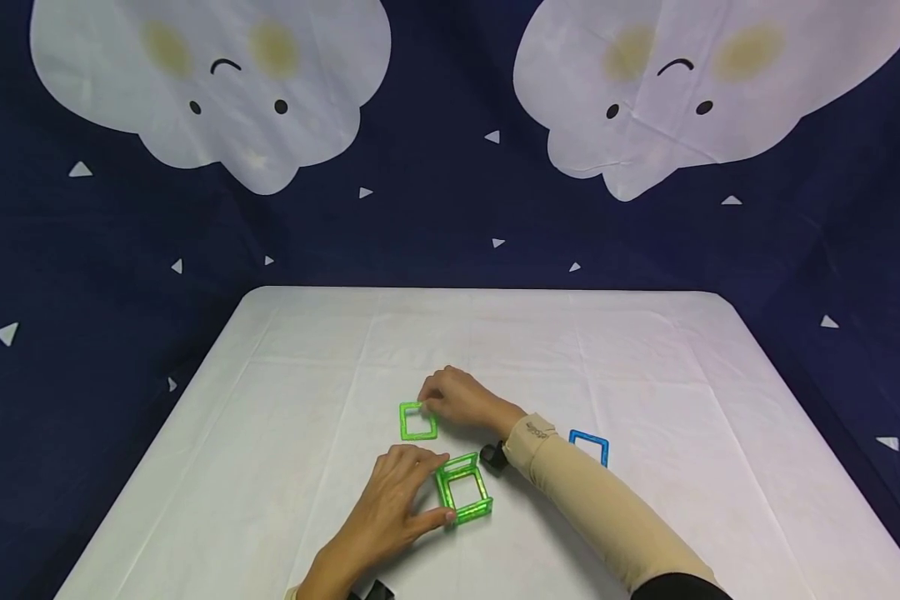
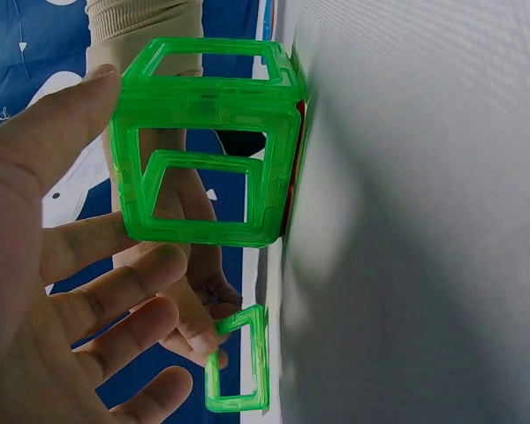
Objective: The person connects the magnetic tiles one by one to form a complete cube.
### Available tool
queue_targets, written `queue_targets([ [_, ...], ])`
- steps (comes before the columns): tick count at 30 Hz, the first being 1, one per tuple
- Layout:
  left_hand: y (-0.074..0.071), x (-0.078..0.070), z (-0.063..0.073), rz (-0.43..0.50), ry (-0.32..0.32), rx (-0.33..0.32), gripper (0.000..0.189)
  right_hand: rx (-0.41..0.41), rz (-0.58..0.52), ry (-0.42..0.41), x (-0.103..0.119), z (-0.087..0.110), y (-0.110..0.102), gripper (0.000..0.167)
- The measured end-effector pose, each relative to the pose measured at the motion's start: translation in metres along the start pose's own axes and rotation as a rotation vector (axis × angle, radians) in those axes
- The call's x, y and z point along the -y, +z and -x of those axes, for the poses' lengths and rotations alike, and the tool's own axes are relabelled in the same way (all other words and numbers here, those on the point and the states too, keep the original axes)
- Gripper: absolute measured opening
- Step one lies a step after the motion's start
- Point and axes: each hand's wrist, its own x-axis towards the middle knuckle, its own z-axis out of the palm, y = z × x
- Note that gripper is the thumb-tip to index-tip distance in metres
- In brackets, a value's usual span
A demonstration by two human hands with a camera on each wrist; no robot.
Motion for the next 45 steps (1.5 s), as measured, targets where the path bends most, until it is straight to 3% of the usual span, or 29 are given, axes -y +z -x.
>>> queue_targets([
  [6, 0.001, 0.000, 0.000, 0.016, -0.009, -0.006, 0.064, -0.013, -0.113, 0.072, -0.001, 0.008, -0.009, 0.008],
  [17, 0.001, 0.000, 0.000, 0.027, -0.001, -0.028, 0.064, -0.150, -0.172, 0.191, 0.000, 0.031, -0.027, 0.004],
  [33, 0.000, 0.000, 0.000, 0.036, -0.015, -0.022, 0.066, -0.388, -0.178, 0.326, 0.016, 0.079, -0.032, 0.006],
  [45, 0.000, 0.000, 0.000, 0.025, -0.016, -0.018, 0.065, -0.514, -0.100, 0.353, 0.027, 0.110, -0.022, 0.006],
])
